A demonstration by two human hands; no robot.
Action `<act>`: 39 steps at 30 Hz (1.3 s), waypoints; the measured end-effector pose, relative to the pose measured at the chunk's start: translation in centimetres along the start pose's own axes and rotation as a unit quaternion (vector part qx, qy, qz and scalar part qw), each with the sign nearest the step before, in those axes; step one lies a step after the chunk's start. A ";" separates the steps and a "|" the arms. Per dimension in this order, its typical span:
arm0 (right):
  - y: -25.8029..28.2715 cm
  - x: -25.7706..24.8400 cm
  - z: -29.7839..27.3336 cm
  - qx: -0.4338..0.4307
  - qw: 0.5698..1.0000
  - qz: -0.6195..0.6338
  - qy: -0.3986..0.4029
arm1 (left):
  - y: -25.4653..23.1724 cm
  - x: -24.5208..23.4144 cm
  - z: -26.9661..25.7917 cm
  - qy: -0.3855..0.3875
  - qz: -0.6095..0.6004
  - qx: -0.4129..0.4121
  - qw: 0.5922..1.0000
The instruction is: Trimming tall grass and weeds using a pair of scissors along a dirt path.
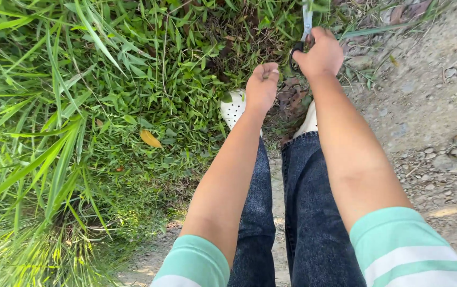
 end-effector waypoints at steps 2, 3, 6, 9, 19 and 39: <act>-0.7 0.6 -0.2 -0.007 1.000 0.007 0.004 | 0.8 0.7 0.2 0.003 -0.029 -0.014 0.999; -1.0 0.8 -0.4 -0.014 1.000 0.017 0.008 | 1.1 1.0 0.3 0.005 -0.056 -0.026 0.998; -1.6 1.3 -2.2 -0.036 0.997 0.062 -0.010 | 1.5 1.6 0.3 0.002 -0.020 0.031 0.999; -1.9 0.5 -5.9 -0.025 0.997 0.073 -0.001 | 0.7 1.6 -0.3 0.003 -0.019 0.009 1.000; -2.7 2.6 -10.8 0.043 0.998 0.039 0.034 | 3.1 0.9 -0.5 -0.013 0.013 -0.034 0.999; -1.3 4.2 -5.9 0.021 0.994 0.079 0.077 | 4.0 1.4 0.4 0.003 0.019 0.015 1.000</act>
Point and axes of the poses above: each hand's wrist, its own z-axis towards the middle knuckle, its own x-axis out of the palm, y = z × x, the point moved 9 cm from there along z, towards the middle knuckle, and after that the axes turned 5 degrees about x, right-handed, at the moved point
